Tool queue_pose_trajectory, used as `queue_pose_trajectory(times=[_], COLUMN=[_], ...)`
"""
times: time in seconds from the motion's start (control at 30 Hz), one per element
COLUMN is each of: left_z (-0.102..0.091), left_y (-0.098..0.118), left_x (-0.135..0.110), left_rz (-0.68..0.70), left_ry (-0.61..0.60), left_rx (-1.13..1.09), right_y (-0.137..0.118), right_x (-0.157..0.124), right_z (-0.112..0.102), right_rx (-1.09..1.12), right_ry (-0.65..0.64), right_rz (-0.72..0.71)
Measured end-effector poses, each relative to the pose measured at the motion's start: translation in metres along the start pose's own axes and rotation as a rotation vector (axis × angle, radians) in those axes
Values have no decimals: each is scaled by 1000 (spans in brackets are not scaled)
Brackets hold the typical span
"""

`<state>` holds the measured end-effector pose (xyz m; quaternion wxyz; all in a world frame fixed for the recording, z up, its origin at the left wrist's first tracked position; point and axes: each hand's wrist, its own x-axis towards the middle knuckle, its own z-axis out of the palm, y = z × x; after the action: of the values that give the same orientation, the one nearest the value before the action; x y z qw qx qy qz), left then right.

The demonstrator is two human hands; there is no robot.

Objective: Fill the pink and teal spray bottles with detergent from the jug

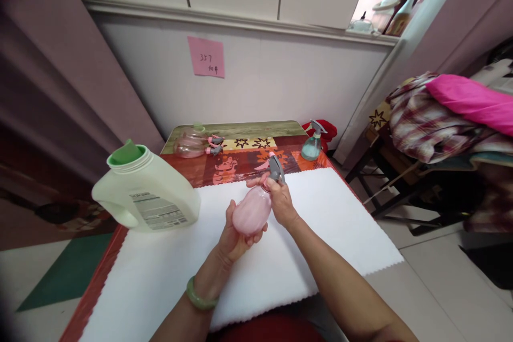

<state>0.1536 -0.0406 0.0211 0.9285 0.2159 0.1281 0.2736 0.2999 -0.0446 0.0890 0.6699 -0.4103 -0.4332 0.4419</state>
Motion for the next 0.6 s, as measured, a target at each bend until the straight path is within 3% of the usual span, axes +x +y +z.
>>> queue_pose_trajectory(times=[0.23, 0.4, 0.6], left_z=[11, 9, 8], left_y=[-7, -10, -10], left_x=[3, 3, 4], left_rz=[276, 619, 883], left_ry=[146, 401, 577], left_rx=[206, 526, 752], right_y=[-3, 1, 0], right_x=[3, 3, -4], right_z=[1, -4, 6], right_rx=[-7, -83, -109], right_ry=[22, 105, 199], right_rz=[-10, 15, 4])
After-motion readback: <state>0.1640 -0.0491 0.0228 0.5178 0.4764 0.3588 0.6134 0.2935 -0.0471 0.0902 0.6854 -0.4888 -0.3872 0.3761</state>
